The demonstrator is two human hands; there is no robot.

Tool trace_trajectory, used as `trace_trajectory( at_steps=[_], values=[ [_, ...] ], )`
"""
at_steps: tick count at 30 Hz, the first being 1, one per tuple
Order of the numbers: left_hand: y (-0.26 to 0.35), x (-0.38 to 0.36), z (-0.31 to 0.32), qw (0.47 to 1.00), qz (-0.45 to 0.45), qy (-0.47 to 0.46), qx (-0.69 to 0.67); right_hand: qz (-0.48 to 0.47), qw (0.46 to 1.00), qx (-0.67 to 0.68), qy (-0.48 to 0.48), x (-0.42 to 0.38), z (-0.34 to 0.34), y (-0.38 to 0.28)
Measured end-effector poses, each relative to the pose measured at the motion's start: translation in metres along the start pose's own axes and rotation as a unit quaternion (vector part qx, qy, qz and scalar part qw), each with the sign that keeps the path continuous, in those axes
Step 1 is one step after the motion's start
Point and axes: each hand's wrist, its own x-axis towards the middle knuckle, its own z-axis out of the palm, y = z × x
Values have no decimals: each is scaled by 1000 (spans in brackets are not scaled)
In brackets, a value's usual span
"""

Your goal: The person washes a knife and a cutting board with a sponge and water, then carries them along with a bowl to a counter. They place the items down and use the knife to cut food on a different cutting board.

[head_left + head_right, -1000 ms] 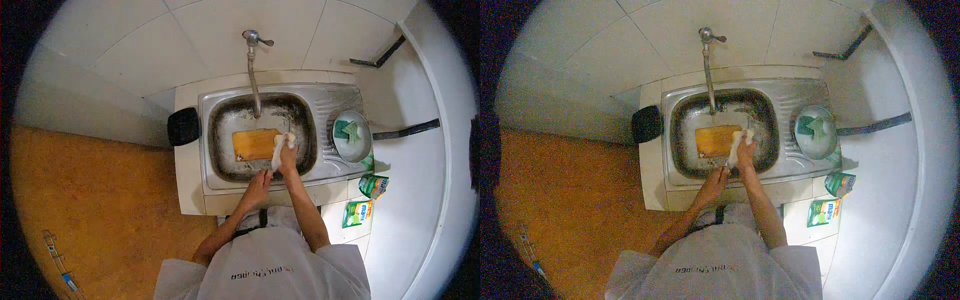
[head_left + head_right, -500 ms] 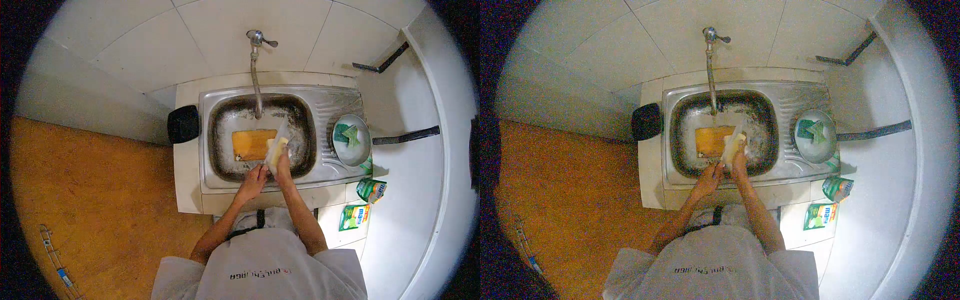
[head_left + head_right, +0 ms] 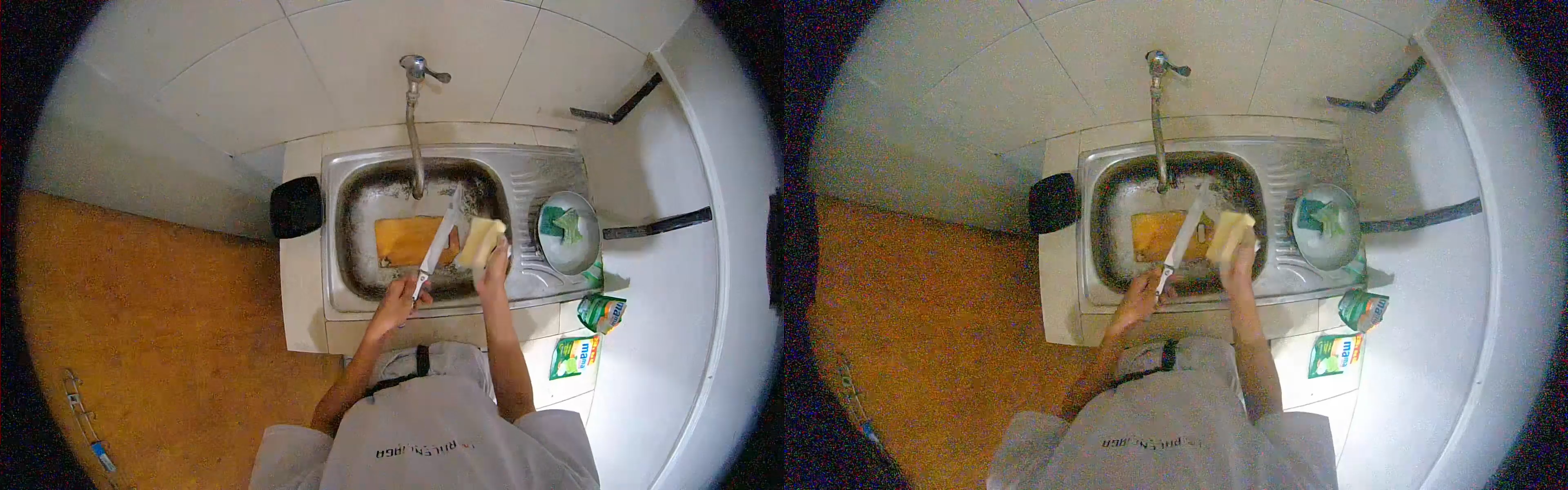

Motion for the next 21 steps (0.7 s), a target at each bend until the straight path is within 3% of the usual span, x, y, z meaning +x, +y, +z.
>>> trace_trajectory(
  at_steps=[2, 3, 4, 6, 10, 11, 13, 14, 16, 19, 20, 21],
  values=[
    [-1, 3, 0, 1000, 19, 8, -14, 29, 999, 6, -20, -4, -9, 17],
    [-1, 4, 0, 999, 35, 13, -24, 40, 998, 12, 44, -15, 6, 15],
    [0, 4, 0, 999, 35, 15, -26, 42, 998, 10, 43, -16, 5, 18],
    [4, 4, -2, 998, 65, -3, 0, 129, 991, 7, 26, -21, 7, 21],
    [18, 1, 8, 997, 76, 1, -27, 110, 994, -10, 19, -35, 28, 7],
    [20, 1, 10, 999, 43, 16, -27, 108, 994, -8, 22, -32, 25, 10],
    [17, 2, 13, 999, 10, 28, -26, 123, 990, 19, -59, -27, 21, 14],
    [10, 4, 14, 998, 43, 38, 10, 122, 991, 20, -58, -25, 18, 16],
    [23, 0, 18, 995, 77, 48, 44, 95, 995, -26, -30, -31, 29, 10],
    [38, -10, 23, 983, 37, 78, 161, 106, 985, -131, 42, -31, 34, 8],
    [37, -12, 25, 965, 142, 92, 199, 106, 985, -131, 42, -21, 21, 22],
    [36, -13, 26, 934, 246, 105, 236, 10, 975, -216, 48, -3, 0, 47]
  ],
)
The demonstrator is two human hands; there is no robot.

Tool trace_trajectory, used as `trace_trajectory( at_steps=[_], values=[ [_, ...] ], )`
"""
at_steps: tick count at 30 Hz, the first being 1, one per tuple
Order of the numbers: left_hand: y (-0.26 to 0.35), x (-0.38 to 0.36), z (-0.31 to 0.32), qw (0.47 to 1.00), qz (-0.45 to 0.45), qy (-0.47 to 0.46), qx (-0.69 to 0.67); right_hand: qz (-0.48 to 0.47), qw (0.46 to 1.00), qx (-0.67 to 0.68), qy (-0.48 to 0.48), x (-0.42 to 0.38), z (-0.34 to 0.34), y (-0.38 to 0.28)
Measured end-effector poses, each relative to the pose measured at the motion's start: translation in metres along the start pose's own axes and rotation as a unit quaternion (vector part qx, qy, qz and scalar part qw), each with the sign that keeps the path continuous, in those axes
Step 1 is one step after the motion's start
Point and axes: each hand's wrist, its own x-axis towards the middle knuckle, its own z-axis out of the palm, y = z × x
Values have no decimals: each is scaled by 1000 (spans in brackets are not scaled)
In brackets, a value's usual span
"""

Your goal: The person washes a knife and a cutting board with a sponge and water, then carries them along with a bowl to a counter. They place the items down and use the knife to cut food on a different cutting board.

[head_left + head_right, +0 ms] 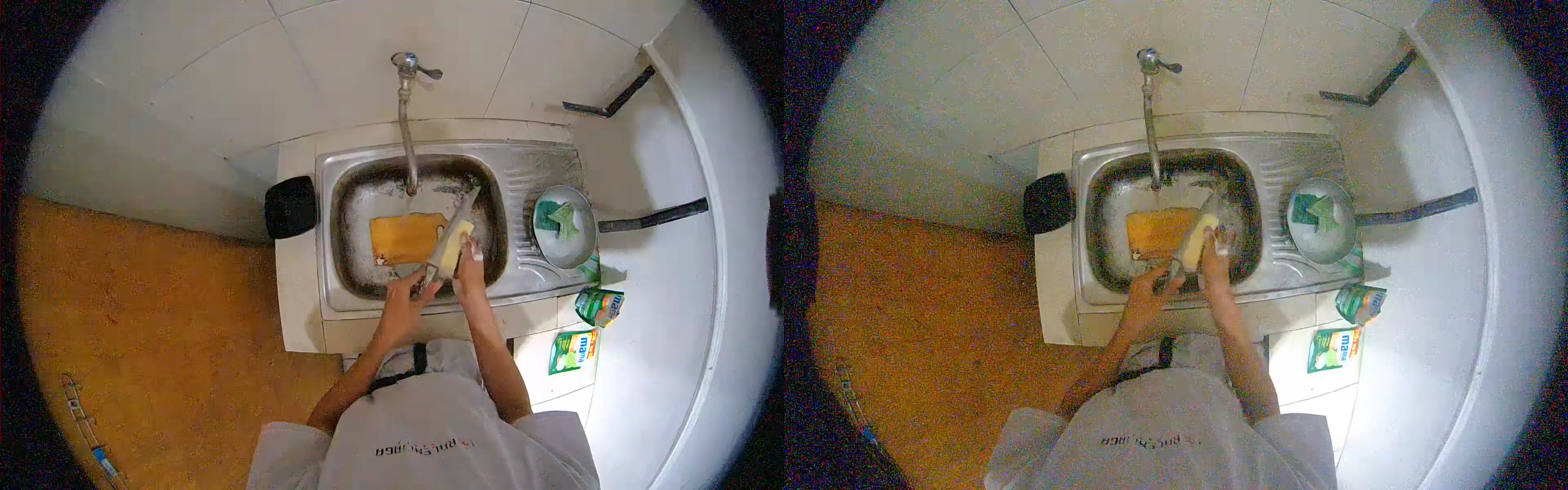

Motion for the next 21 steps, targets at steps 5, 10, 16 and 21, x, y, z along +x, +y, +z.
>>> trace_trajectory(
  at_steps=[5, 10, 16, 21],
  values=[
    [-8, -4, 8, 998, -68, -9, -12, 13, 999, 3, 46, -32, 24, -33],
    [-11, -8, 14, 997, -55, 7, -53, -128, 970, -204, 35, -40, 31, -45],
    [-10, -12, 17, 999, -45, 11, -3, -295, 888, -346, 66, 5, 22, -29],
    [2, -10, 16, 999, 15, 40, 15, -257, 949, -160, 82, 12, 34, -62]
  ],
)
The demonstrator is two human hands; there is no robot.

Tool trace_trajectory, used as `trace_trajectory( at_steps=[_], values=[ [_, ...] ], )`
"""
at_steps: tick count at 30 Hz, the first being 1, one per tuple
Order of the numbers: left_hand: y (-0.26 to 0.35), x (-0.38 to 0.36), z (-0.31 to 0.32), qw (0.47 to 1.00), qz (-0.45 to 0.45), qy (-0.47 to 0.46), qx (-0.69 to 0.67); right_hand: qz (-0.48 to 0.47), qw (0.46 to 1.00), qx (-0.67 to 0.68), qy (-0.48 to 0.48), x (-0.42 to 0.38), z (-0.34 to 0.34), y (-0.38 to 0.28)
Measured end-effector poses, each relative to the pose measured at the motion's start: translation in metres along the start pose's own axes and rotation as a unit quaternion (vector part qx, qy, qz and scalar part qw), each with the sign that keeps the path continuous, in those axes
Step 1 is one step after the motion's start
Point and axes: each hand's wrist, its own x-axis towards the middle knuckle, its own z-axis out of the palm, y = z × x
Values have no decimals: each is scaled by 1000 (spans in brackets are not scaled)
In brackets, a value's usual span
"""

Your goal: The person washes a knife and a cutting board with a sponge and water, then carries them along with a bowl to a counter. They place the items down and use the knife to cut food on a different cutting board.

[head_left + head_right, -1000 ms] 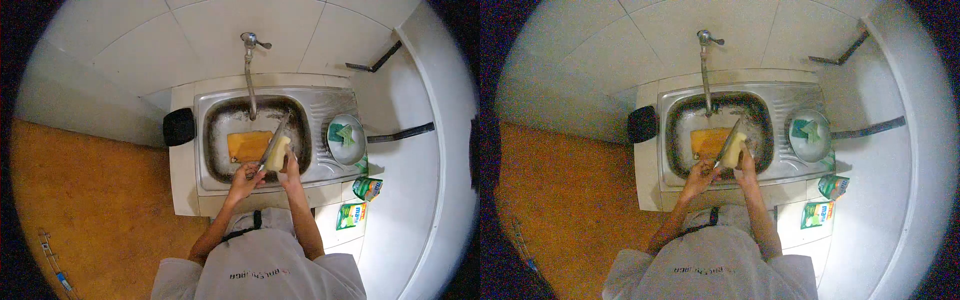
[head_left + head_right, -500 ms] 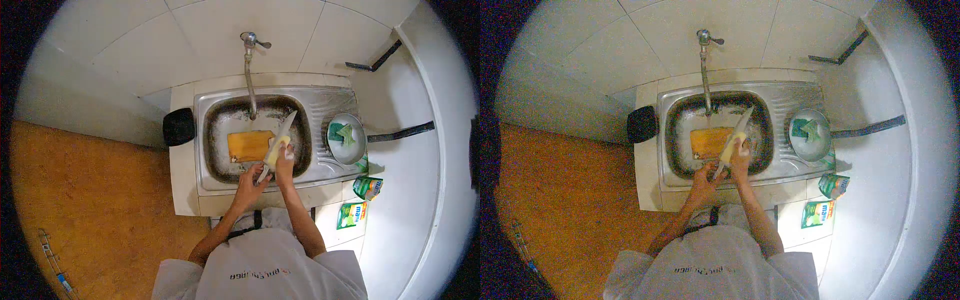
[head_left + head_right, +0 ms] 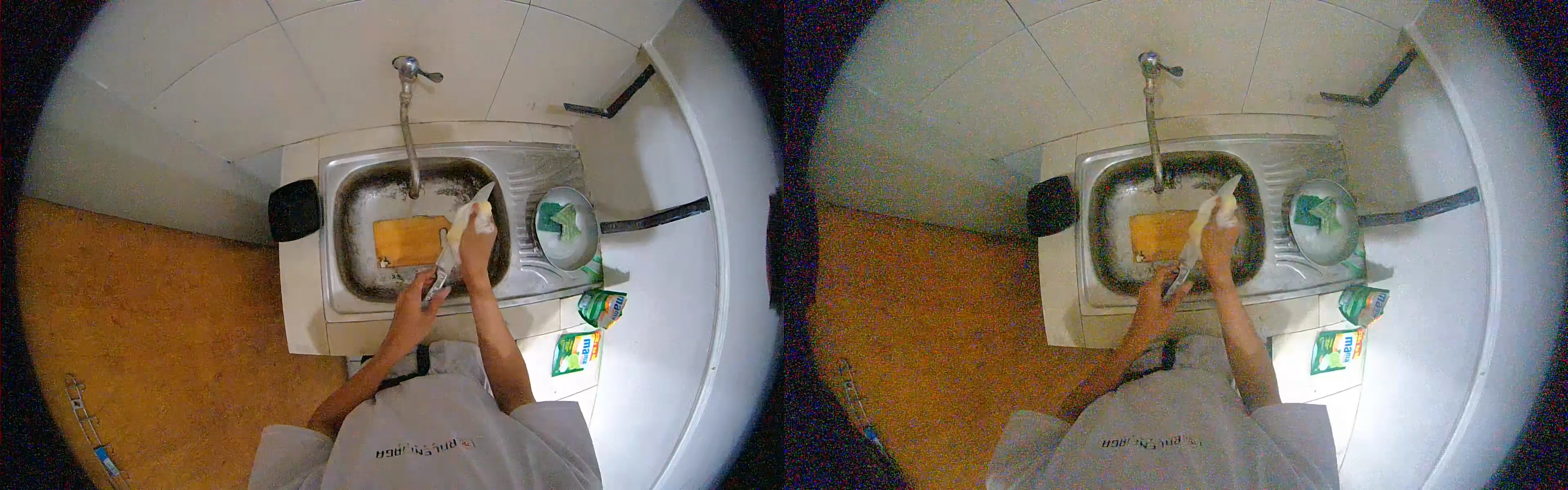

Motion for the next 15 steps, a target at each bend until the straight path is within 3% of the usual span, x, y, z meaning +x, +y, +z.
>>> trace_trajectory(
  at_steps=[1, 3, 8, 10, 11, 13, 15],
  values=[
    [0, 0, 0, 1000, 0, 1, -1, 0, 999, 26, 25, 2, 1, 2],
    [-2, 2, -4, 969, -176, -65, -163, -5, 999, 1, 33, 0, 1, 8],
    [4, 12, -18, 960, -160, -123, -191, 6, 999, 14, 38, -24, -4, -1],
    [10, 19, -21, 967, -143, -123, -173, -16, 995, -103, -6, -31, -5, 9],
    [12, 22, -21, 966, -148, -123, -175, -15, 995, -103, -3, -36, -6, 13],
    [12, 24, -18, 965, -152, -123, -175, 95, 995, -14, 5, -46, -2, -14],
    [8, 21, -15, 979, -140, -110, -102, 41, 999, -10, 11, -37, 1, 26]
  ],
)
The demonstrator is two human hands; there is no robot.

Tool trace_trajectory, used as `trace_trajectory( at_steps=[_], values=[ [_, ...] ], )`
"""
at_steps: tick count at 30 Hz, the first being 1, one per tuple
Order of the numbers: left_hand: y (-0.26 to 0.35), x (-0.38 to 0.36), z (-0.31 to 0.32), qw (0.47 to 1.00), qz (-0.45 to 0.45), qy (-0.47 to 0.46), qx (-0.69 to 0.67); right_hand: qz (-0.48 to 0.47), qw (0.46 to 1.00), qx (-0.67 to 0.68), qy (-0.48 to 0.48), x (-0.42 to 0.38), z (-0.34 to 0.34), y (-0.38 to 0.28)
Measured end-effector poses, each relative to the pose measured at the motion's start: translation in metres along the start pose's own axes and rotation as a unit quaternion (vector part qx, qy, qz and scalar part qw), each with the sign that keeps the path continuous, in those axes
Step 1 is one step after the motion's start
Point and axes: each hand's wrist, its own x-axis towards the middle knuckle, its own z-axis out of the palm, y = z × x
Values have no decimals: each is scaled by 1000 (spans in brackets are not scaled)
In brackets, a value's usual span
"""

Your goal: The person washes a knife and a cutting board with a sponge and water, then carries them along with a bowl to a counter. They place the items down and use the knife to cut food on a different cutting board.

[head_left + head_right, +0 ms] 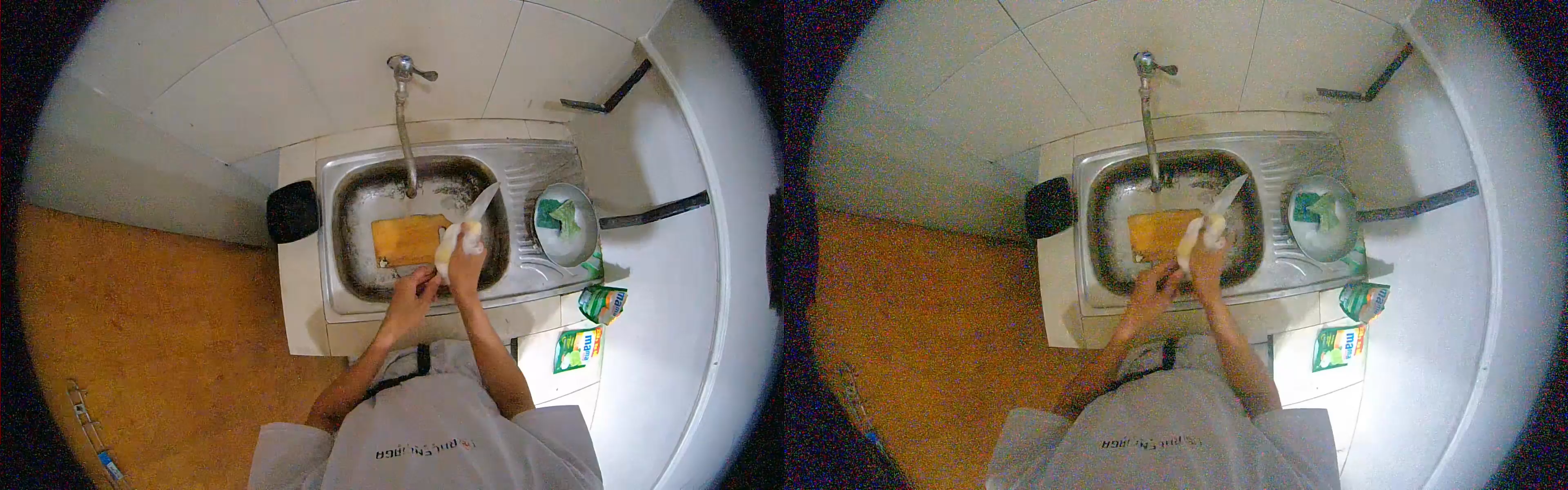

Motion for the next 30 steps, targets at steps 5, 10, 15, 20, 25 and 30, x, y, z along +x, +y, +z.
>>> trace_trajectory(
  at_steps=[5, 10, 15, 20, 25, 30],
  values=[
    [0, -13, 4, 1000, 22, -3, 22, -117, 987, -101, 43, 46, -18, -8],
    [-2, -14, 9, 998, 43, 42, -25, -77, 996, 5, 34, 47, -16, -28],
    [-7, -8, 1, 997, 40, 26, 54, -132, 977, -158, 43, 4, -3, -4],
    [5, -9, 1, 998, 25, 53, 22, 8, 1000, -20, -16, -13, 1, -17],
    [-9, -13, 6, 995, 77, 42, 39, -1, 1000, 29, 2, 40, -18, -33],
    [-10, -15, 11, 999, 37, 29, 13, 50, 989, 139, 16, 45, -20, -49]
  ],
)
